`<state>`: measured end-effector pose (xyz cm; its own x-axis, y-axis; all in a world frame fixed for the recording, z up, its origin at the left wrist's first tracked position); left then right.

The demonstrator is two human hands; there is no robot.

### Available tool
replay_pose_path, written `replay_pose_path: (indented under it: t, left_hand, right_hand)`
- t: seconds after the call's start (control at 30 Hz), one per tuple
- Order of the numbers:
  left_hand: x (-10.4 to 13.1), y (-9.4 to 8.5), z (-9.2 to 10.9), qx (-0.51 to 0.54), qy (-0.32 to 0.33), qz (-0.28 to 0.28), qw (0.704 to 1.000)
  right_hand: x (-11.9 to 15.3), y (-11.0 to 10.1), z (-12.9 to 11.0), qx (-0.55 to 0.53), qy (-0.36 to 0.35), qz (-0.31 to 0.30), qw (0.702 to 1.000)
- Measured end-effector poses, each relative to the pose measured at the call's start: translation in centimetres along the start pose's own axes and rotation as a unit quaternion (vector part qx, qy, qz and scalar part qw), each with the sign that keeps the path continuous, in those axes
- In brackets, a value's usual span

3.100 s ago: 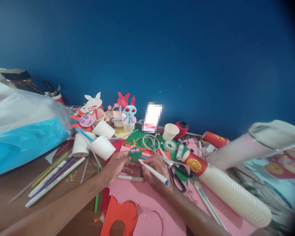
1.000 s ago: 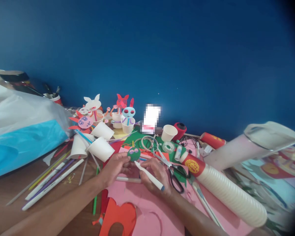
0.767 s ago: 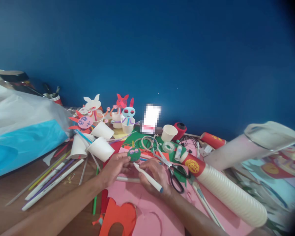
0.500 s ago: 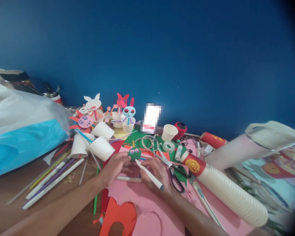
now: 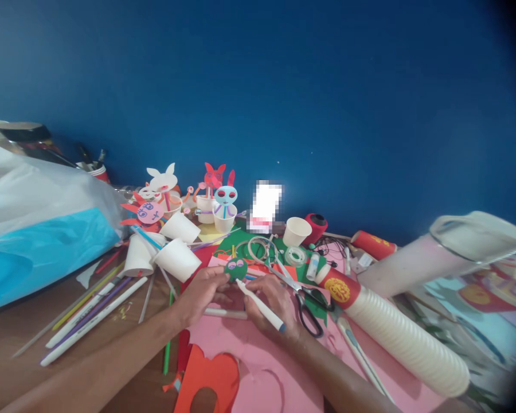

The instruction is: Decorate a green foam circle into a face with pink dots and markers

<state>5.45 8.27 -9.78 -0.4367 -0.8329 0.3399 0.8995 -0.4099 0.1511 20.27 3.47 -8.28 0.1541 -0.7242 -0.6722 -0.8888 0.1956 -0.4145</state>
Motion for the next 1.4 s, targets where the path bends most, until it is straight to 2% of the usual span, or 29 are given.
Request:
replay_pose_path:
  t: [0.5, 0.83, 1.0, 1.1, 1.17, 1.27, 1.4]
  left_hand:
    - [0.2, 0.2, 0.2, -0.005, 0.012, -0.015, 1.0]
    - [0.2, 0.1, 0.2, -0.003, -0.001, -0.005, 1.0]
    - [0.1, 0.1, 0.3, 0.0, -0.004, -0.002, 1.0]
    - [0.1, 0.1, 0.3, 0.015, -0.016, -0.013, 1.0]
    - [0.1, 0.1, 0.4, 0.023, -0.017, -0.01, 1.0]
    - [0.1, 0.0, 0.4, 0.031, -0.018, 0.01, 0.999]
    - [0.2, -0.1, 0.5, 0.038, -0.031, 0.001, 0.999]
  right_hand:
    - [-0.4, 0.0, -0.5, 0.01, -0.009, -0.005, 1.0]
    - [-0.4, 0.0, -0.5, 0.001, -0.01, 0.0, 1.0]
    - [-0.1, -0.4, 0.1, -0.032, 0.046, 0.017, 0.998]
    - [0.0, -0.9, 0.6, -0.058, 0.11, 0.063, 0.99]
    - [0.0, -1.1, 0.7, -0.056, 0.127, 0.088, 0.986]
    - [-0.1, -0.9, 0.1, -0.036, 0.064, 0.065, 0.995]
    - [0.0, 0.2, -1.4, -0.02, -0.097, -0.057, 0.993]
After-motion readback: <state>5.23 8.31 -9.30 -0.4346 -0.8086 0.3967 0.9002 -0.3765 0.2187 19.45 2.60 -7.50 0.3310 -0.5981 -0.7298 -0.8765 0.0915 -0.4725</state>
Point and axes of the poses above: each hand's wrist, its own x-axis away from the middle knuckle, its own y-axis out of the palm, z = x × y, the point moved 3 cm from there along -x, towards the middle knuckle, and after that the axes turned 11 degrees about -x, right-handed, at the moved point
